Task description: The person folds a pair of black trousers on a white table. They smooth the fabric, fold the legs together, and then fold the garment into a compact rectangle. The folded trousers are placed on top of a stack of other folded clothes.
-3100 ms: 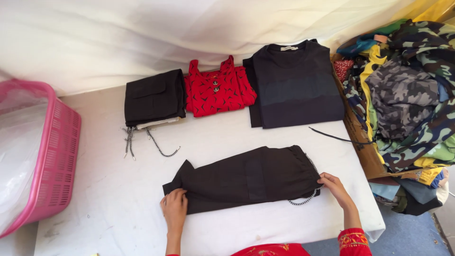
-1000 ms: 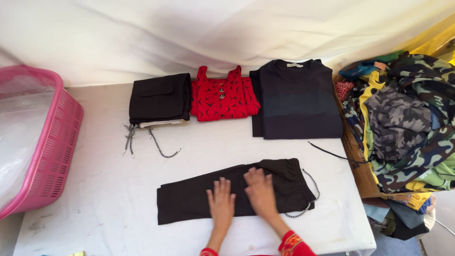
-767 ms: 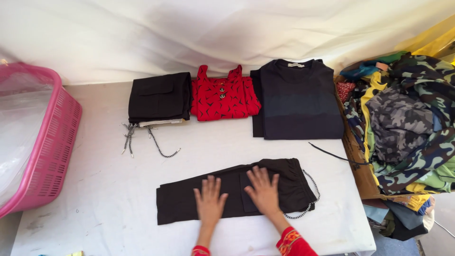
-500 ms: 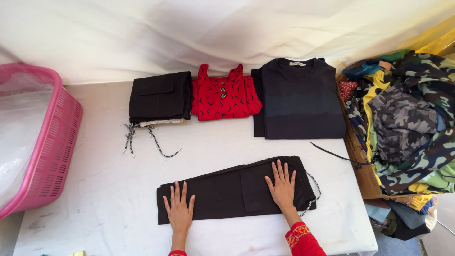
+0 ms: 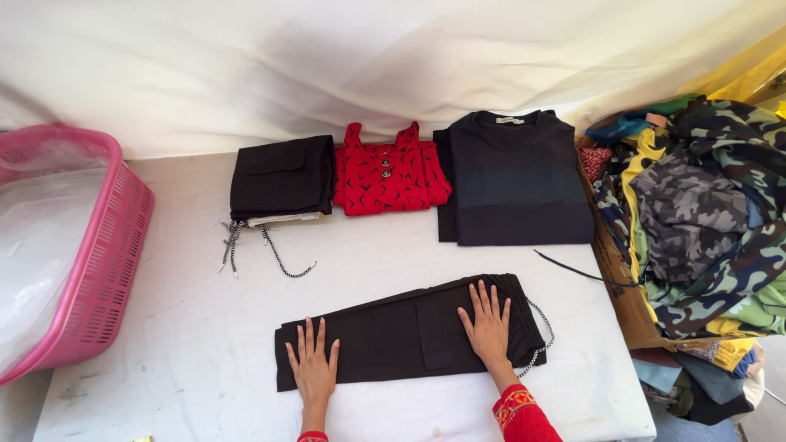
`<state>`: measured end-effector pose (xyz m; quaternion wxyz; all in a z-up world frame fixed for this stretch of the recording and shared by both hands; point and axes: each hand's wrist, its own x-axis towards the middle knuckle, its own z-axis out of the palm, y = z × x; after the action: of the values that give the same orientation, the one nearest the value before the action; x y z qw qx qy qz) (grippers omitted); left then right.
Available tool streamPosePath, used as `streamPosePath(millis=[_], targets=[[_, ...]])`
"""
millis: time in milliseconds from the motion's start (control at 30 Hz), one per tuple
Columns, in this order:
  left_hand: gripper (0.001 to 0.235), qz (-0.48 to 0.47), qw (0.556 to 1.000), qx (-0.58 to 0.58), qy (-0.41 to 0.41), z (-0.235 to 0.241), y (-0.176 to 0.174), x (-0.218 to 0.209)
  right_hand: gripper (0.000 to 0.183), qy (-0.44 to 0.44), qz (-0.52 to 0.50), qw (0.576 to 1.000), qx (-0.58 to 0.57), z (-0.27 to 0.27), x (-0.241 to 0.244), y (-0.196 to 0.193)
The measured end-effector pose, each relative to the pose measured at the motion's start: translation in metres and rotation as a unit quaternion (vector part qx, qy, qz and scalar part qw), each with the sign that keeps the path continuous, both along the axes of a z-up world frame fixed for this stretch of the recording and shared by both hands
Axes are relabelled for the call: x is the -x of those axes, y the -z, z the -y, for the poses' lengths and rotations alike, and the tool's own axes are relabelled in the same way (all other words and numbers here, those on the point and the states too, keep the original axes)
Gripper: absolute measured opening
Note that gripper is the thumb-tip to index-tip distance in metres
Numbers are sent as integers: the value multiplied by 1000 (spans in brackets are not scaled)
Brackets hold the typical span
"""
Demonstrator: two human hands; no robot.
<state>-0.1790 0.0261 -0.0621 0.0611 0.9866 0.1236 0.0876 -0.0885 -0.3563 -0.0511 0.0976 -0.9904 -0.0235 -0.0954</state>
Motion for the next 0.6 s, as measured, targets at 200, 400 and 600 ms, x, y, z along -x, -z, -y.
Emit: streamPosePath(millis=[200, 400, 600], targets=[[69, 24, 972, 27, -232, -1, 38, 32, 68, -37, 54, 982, -177, 7, 31, -20], [73, 286, 950, 48, -117, -30, 138, 25, 85, -81, 212, 971, -75, 67, 88, 106], [64, 285, 947, 66, -133, -34, 138, 29, 75, -67, 220, 971, -71, 114, 71, 234]])
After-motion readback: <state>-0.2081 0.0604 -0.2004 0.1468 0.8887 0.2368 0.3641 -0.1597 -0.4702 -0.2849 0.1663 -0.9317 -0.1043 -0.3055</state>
